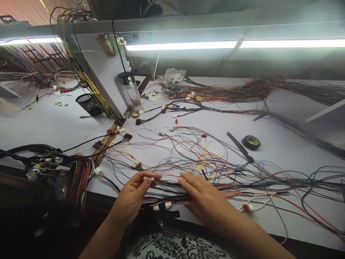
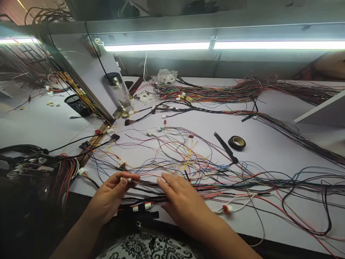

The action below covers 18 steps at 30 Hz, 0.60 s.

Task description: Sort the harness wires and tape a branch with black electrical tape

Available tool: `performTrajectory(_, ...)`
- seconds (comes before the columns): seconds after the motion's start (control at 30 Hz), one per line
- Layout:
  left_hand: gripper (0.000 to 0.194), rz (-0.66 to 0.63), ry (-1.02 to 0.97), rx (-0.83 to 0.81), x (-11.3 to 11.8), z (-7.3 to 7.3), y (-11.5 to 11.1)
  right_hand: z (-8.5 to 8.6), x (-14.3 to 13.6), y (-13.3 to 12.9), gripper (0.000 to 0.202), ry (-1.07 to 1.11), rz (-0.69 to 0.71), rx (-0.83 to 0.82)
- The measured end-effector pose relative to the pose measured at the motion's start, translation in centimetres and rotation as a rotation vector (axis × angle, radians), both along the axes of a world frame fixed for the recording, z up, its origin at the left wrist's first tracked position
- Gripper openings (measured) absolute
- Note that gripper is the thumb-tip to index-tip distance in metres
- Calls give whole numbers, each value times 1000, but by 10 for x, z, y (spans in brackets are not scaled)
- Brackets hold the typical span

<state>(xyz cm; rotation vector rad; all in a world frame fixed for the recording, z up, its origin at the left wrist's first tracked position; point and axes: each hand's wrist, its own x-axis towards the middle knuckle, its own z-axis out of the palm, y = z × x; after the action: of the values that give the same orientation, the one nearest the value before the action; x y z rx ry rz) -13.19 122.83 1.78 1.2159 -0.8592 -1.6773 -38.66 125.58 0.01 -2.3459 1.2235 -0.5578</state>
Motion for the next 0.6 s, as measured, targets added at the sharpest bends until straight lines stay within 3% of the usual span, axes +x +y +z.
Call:
performTrajectory(0.1,16,27,99,81,-7,-1,3,-14,11,5,57,-1,114,63)
performTrajectory(0.2,19,95,167,123,-11,-3,4,-22,6,10,54,9,125,64)
performTrajectory(0.37,25,108,169,184,-12,-6,1,-8,-8,-6,52,-9,181,82)
performTrajectory(0.47,18,45,155,187,-11,-7,1,8,-27,-44,36,-8,65,78)
performTrajectory(0.6,16,15,134,175,-11,-8,3,16,-60,-128,23,108,-299,64)
